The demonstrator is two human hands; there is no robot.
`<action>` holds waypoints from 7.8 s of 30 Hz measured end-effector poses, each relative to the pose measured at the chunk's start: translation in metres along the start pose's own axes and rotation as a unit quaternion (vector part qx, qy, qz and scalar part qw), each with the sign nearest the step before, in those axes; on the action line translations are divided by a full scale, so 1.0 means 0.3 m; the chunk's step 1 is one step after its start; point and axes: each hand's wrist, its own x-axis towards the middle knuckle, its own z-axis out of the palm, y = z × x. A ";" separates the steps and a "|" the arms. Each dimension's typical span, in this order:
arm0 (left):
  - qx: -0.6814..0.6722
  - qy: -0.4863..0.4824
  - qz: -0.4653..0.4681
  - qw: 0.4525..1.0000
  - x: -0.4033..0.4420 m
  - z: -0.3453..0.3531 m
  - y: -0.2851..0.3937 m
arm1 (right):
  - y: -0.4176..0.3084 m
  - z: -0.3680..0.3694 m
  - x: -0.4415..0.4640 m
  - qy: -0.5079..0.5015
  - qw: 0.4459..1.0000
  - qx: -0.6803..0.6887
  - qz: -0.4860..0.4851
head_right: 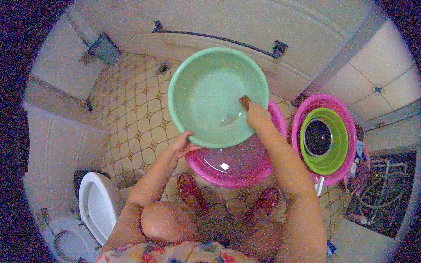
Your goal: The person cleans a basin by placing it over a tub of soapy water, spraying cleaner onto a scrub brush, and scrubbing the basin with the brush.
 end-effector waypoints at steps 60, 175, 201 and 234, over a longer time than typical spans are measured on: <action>-0.127 0.089 0.121 0.980 0.075 -0.026 -0.099 | -0.190 0.037 -0.166 -0.110 0.990 0.003 -0.086; -0.024 0.097 0.023 0.995 0.140 -0.024 -0.197 | -0.049 0.260 -0.084 -0.135 0.965 -0.020 -0.222; 0.033 0.087 -0.034 0.995 0.123 -0.067 -0.089 | -0.099 0.223 0.096 -0.072 0.904 -0.153 -0.394; 0.269 0.238 0.305 0.882 0.151 -0.124 0.083 | -0.320 0.184 0.244 -0.028 0.955 0.075 -0.285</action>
